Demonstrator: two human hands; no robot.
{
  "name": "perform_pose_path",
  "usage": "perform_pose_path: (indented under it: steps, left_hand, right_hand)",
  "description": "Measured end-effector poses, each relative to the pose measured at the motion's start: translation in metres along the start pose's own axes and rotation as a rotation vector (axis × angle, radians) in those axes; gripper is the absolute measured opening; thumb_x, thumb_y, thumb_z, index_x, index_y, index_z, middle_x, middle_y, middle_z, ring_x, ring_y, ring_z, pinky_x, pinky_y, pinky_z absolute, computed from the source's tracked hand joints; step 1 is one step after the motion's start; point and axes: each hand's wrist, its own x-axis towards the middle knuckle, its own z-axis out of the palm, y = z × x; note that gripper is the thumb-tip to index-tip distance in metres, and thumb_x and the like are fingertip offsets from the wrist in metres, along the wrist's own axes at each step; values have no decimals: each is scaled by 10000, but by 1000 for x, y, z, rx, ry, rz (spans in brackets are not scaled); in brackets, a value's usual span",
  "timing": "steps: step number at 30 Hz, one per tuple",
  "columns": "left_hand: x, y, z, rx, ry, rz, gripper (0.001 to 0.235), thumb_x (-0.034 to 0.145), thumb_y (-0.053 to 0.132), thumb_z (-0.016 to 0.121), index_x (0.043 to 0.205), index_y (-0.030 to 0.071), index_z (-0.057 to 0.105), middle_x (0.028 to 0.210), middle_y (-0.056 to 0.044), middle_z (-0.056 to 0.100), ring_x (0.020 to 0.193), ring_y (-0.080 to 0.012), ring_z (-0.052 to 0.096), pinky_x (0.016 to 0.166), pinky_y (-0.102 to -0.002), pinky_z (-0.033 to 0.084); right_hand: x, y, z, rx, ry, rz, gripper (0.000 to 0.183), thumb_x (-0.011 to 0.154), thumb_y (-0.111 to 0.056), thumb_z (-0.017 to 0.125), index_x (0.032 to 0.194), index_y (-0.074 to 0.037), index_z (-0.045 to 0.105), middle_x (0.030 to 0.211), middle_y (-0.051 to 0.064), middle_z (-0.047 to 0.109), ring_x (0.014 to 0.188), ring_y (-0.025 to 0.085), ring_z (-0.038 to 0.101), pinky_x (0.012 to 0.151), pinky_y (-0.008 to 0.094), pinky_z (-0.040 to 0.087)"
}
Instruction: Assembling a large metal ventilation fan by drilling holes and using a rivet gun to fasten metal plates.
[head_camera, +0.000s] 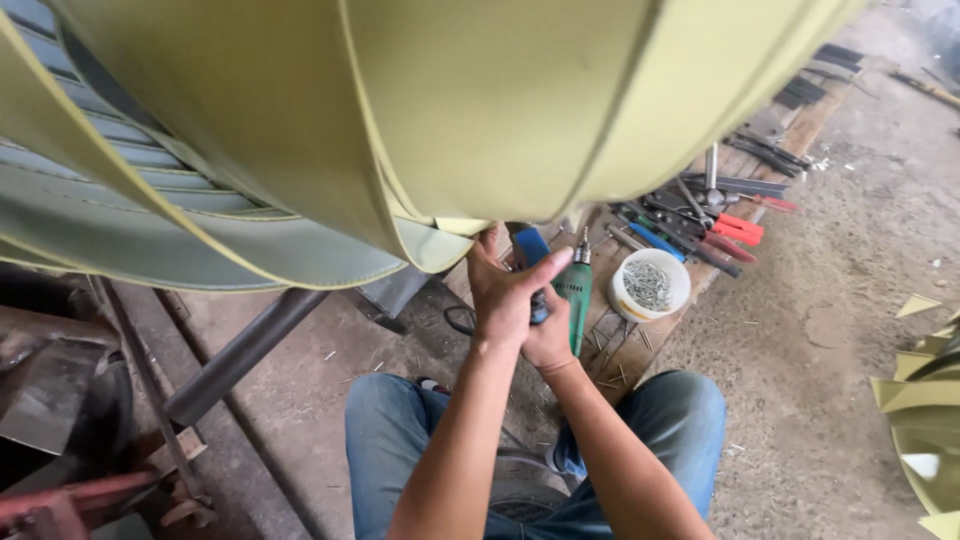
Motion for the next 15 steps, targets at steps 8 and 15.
perform_pose_path:
  steps: [8, 15]
  left_hand:
    - [-8, 13, 4, -138, -30, -22, 1061, 630, 155, 937, 1467, -47, 317, 1492, -193, 437, 1302, -282, 524, 1055, -454, 508]
    - [-4, 0, -14, -219, -107, -52, 1066, 641, 143, 954, 1485, -75, 341, 1435, -196, 459, 1273, -309, 551, 1062, -473, 539]
  right_hand:
    - [-31, -89, -30, -464, -55, 283, 647, 818, -144, 758, 1426, -28, 567, 1008, 179, 735, 963, 180, 670, 859, 360, 541]
    - [-14, -6, -1, 259, -161, 241, 600, 834, -42, 712, 1404, -12, 525, 1180, 84, 683, 1050, 145, 614, 933, 316, 506]
